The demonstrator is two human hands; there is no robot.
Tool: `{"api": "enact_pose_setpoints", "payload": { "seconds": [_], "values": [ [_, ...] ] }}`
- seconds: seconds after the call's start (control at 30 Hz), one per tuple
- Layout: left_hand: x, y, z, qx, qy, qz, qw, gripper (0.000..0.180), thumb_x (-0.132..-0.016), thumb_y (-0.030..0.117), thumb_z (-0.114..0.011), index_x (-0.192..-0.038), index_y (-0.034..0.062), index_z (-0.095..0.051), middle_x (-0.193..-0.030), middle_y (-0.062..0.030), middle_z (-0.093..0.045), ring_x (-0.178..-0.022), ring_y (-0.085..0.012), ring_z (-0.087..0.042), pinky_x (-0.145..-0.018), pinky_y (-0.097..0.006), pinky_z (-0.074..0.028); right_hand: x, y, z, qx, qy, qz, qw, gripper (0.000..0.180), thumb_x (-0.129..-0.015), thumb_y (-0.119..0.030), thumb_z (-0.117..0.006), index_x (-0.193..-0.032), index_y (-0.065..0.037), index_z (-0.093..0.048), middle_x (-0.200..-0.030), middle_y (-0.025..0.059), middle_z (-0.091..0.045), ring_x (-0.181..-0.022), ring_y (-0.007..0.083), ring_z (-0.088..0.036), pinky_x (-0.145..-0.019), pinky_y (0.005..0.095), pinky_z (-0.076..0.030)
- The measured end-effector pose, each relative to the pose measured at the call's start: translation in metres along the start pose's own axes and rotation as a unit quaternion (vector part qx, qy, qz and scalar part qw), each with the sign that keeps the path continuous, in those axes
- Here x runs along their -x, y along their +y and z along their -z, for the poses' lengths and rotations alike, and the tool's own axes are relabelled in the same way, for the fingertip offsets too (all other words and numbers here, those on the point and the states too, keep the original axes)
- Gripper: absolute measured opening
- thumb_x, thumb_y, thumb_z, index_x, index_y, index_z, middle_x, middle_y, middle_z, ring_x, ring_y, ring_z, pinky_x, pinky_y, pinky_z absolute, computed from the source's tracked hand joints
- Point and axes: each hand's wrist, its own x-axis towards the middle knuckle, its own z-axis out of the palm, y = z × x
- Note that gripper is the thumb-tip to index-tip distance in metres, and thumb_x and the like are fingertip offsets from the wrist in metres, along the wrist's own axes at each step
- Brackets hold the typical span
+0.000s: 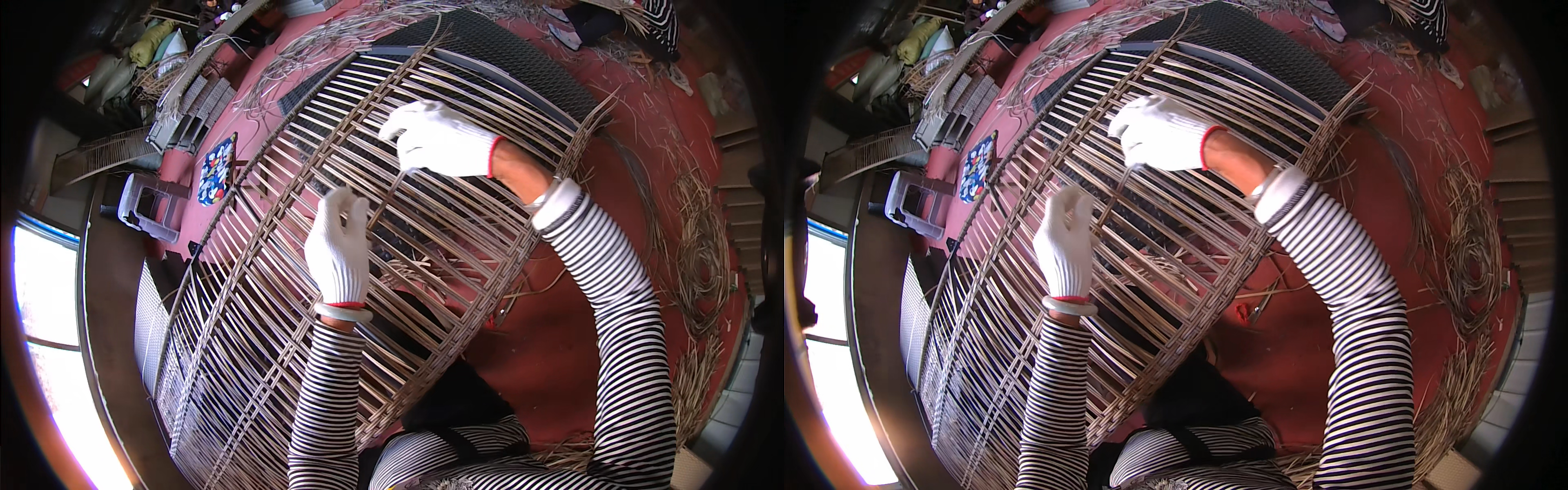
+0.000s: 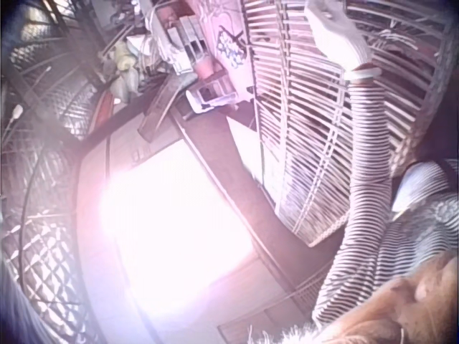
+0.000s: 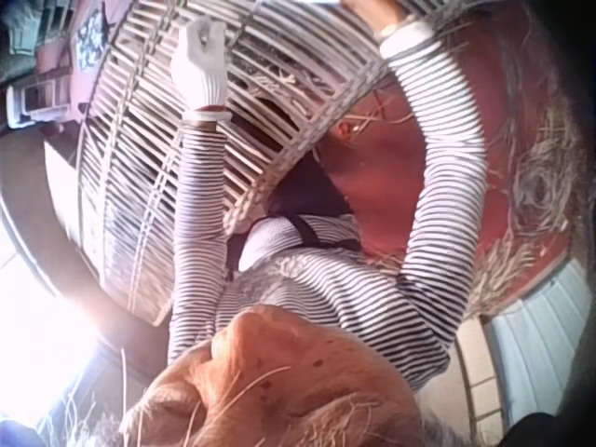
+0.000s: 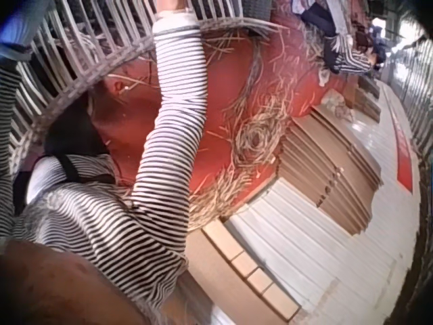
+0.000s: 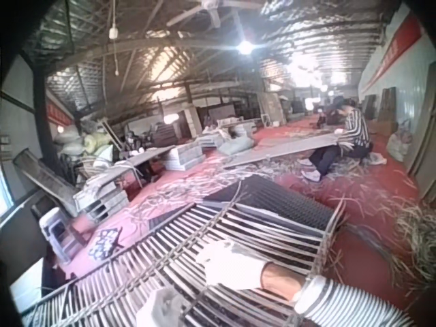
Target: The person weaves thin strips of material through the vertical ribs of a large cylindrical basket frame. They repeatedly thread, pull, and adjust the strips by hand to form a tight lattice pattern around the basket's circumference.
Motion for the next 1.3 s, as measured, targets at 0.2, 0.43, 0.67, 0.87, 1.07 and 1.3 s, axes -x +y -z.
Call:
{"api": "enact_pose_setpoints", "payload": {
  "seconds": [0.2,0.43,0.67,0.87,1.07,1.3],
  "values": [
    [-0.026,0.016,-0.019,0.132,-0.228,-0.034,0.964,0.034,-0.107,0.023,-0.067,-0.135,0.005,-0.072,-0.105,-0.0109,-0.08,-0.062,-0.01,-0.069,-0.055,-0.026,-0.057,0.032,-0.004,0.025,-0.035,0.086,-0.007,0.996,0.023,-0.098,-0.022,-0.071,-0.096,-0.001,-0.078,-0.131,0.0129,-0.074,-0.119,0.028,-0.07,-0.107,0.0426,-0.053],
    [-0.03,0.019,-0.033,0.27,-0.15,0.275,0.911,0.028,-0.102,0.026,-0.069,-0.092,0.0,-0.075,-0.07,-0.0059,-0.069,-0.048,-0.009,-0.059,-0.044,-0.024,-0.047,0.035,0.0,-0.036,0.042,-0.007,-0.133,0.99,0.021,-0.104,-0.033,-0.063,-0.11,-0.018,-0.077,-0.139,0.008,-0.069,-0.133,0.0264,-0.062,-0.114,0.0457,-0.049],
    [-0.029,0.019,-0.044,0.304,-0.076,0.372,0.874,0.023,-0.099,0.019,-0.067,-0.086,0.0005,-0.071,-0.066,-0.0046,-0.063,-0.044,-0.007,-0.047,-0.039,-0.024,-0.037,0.027,0.024,-0.08,0.104,0.084,-0.017,0.991,0.044,-0.105,-0.047,-0.064,-0.14,-0.021,-0.071,-0.152,0.0034,-0.062,-0.144,0.029,-0.052,-0.126,0.0484,-0.036],
    [-0.039,0.012,-0.034,0.165,-0.26,0.203,0.929,0.036,-0.106,0.031,-0.065,-0.09,0.0001,-0.073,-0.065,-0.0026,-0.064,-0.047,-0.0072,-0.052,-0.044,-0.024,-0.043,0.018,0.018,-0.042,0.006,-0.1,-0.06,0.993,0.031,-0.105,-0.026,-0.061,-0.131,-0.015,-0.075,-0.155,0.0097,-0.059,-0.151,0.0361,-0.044,-0.128,0.0476,-0.037],
    [-0.015,0.011,-0.031,-0.025,-0.036,-0.131,0.99,0.029,-0.1,0.03,-0.078,-0.111,0.0038,-0.074,-0.089,-0.0061,-0.079,-0.059,-0.0113,-0.066,-0.054,-0.025,-0.053,0.025,0.037,0.014,-0.009,0.042,-0.068,0.997,0.019,-0.095,-0.018,-0.069,-0.089,-0.007,-0.083,-0.113,0.0092,-0.08,-0.107,0.0252,-0.074,-0.102,0.0388,-0.057],
    [0.152,0.027,0.095,-0.122,-0.286,-0.227,0.923,0.085,-0.066,0.038,-0.097,-0.14,0.0096,-0.065,-0.145,-0.0142,-0.06,-0.138,-0.0413,-0.053,-0.114,-0.064,-0.043,0.103,0.152,0.023,0.124,-0.047,-0.195,0.972,0.024,-0.098,-0.03,-0.065,-0.092,-0.014,-0.082,-0.105,0.0169,-0.079,-0.099,0.0384,-0.074,-0.089,0.0476,-0.058]
  ]
}}
